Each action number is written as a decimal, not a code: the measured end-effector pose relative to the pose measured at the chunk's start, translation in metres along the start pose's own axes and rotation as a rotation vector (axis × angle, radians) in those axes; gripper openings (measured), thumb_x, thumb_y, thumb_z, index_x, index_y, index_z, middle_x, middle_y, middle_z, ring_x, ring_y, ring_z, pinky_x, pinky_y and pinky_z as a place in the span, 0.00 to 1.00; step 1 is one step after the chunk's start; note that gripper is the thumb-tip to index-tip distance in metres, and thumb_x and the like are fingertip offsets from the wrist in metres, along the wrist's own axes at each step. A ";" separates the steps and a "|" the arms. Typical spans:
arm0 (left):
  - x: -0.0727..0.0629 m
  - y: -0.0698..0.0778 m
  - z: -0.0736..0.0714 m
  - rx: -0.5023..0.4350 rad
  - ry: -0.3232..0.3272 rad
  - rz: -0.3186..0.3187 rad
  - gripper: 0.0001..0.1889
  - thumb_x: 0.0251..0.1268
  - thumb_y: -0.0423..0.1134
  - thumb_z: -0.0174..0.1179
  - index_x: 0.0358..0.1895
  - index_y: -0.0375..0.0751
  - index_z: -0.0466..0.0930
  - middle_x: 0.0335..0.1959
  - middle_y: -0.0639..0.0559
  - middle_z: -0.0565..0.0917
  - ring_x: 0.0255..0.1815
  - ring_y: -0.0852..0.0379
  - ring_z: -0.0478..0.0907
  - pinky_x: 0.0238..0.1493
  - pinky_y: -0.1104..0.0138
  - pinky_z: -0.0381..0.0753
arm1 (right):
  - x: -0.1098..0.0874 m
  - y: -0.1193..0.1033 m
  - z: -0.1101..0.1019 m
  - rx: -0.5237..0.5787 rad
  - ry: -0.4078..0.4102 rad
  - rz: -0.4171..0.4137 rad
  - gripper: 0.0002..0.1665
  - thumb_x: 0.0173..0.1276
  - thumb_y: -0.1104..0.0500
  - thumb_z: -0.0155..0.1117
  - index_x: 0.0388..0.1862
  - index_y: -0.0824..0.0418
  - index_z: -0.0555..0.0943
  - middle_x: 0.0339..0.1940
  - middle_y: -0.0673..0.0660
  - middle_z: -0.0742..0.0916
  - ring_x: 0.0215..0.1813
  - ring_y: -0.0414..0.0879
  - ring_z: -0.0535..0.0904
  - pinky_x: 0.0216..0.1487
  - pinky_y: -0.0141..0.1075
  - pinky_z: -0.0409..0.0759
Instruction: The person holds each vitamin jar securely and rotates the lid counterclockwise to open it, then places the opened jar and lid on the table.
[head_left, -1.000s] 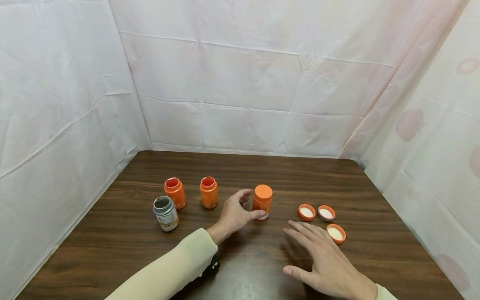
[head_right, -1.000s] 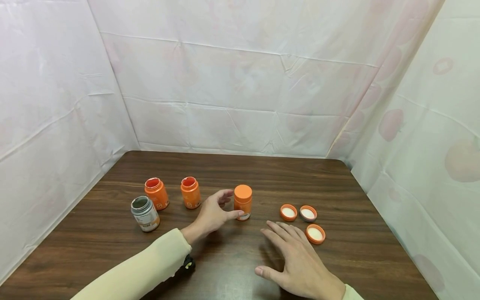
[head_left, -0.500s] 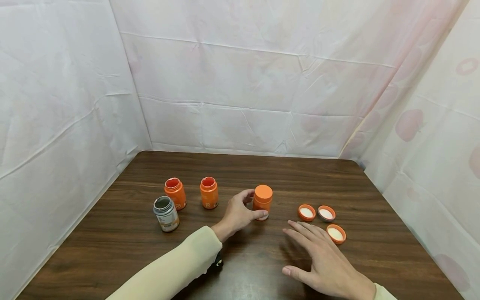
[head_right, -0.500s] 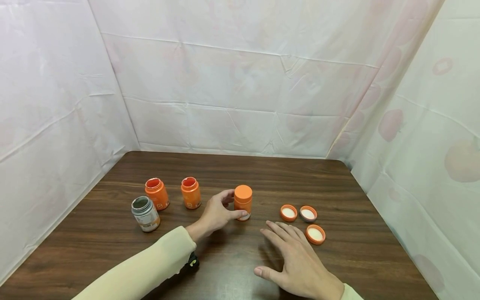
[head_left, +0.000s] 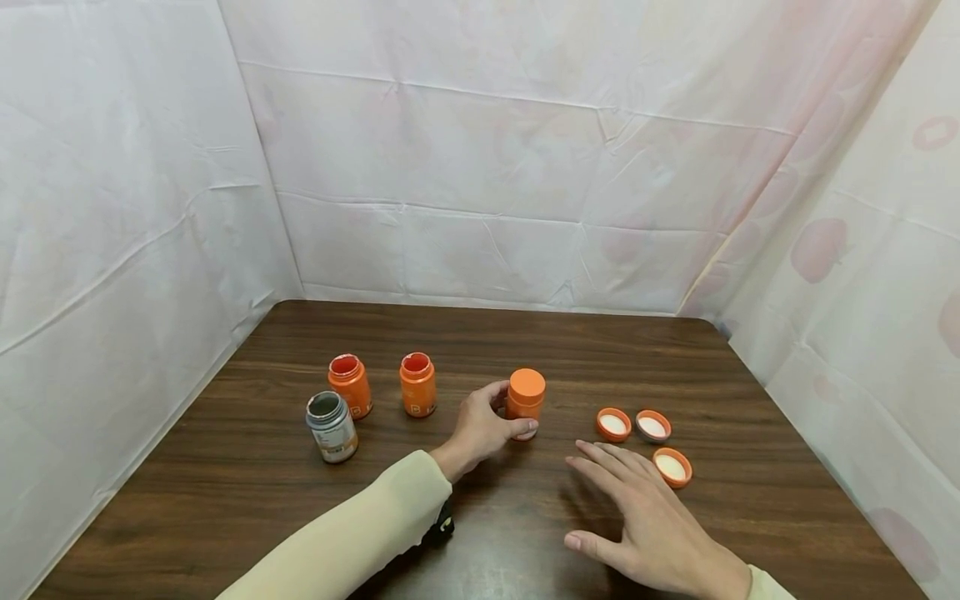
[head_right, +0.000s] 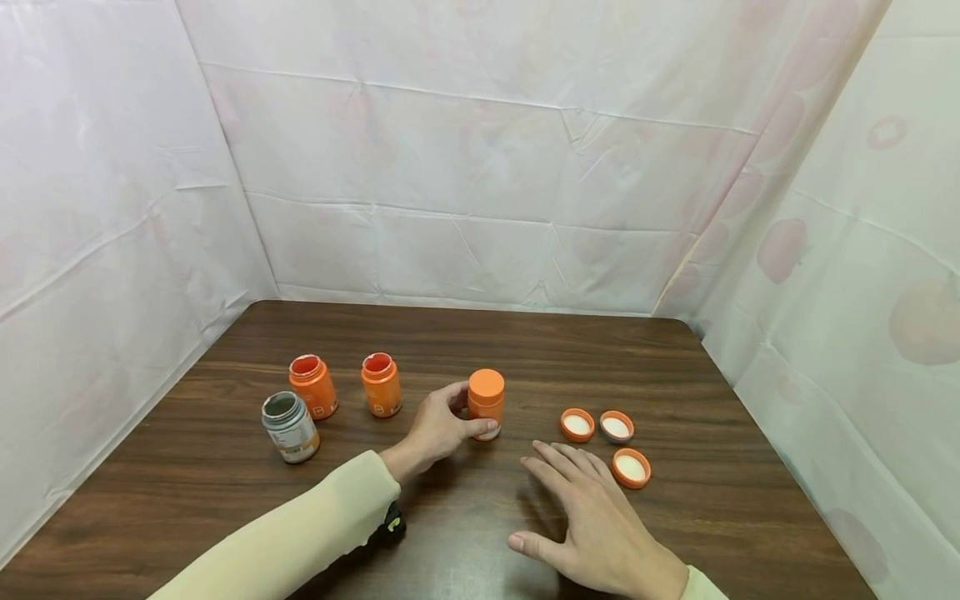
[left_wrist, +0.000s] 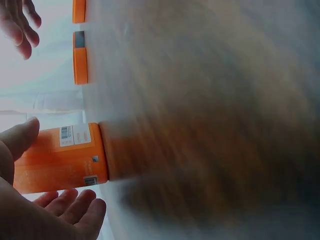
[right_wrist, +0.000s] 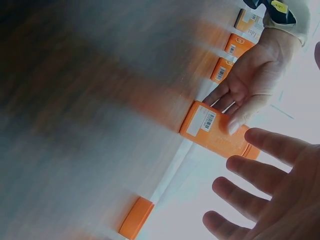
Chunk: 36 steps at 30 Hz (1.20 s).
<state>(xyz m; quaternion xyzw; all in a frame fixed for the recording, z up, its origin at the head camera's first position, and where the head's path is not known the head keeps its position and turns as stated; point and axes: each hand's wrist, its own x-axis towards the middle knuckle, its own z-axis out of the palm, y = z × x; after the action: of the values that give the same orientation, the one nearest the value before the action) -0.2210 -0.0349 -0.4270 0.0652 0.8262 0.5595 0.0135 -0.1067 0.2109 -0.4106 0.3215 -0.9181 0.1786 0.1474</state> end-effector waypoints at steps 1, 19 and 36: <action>0.000 0.000 0.001 -0.003 0.002 -0.001 0.35 0.54 0.43 0.80 0.67 0.45 0.78 0.56 0.49 0.84 0.57 0.49 0.81 0.63 0.50 0.76 | 0.000 0.000 0.000 0.000 -0.003 0.002 0.46 0.59 0.31 0.74 0.72 0.49 0.75 0.76 0.49 0.72 0.74 0.51 0.68 0.66 0.53 0.62; -0.009 0.009 -0.013 0.048 -0.014 0.088 0.28 0.59 0.46 0.77 0.63 0.51 0.81 0.51 0.57 0.86 0.51 0.57 0.81 0.57 0.56 0.80 | 0.002 -0.001 -0.002 -0.004 0.080 -0.002 0.46 0.56 0.34 0.78 0.72 0.44 0.75 0.75 0.45 0.73 0.71 0.52 0.71 0.63 0.53 0.69; -0.025 0.010 -0.026 0.075 -0.013 0.171 0.30 0.57 0.43 0.78 0.64 0.47 0.80 0.52 0.53 0.86 0.52 0.54 0.82 0.58 0.52 0.80 | 0.002 0.000 -0.002 0.043 0.088 0.031 0.43 0.59 0.33 0.76 0.72 0.42 0.74 0.74 0.44 0.74 0.71 0.48 0.72 0.63 0.54 0.70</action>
<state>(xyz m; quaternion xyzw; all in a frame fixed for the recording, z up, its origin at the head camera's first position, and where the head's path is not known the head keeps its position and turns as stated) -0.1978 -0.0580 -0.4097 0.1394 0.8378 0.5269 -0.0312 -0.1080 0.2111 -0.4079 0.3024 -0.9116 0.2144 0.1777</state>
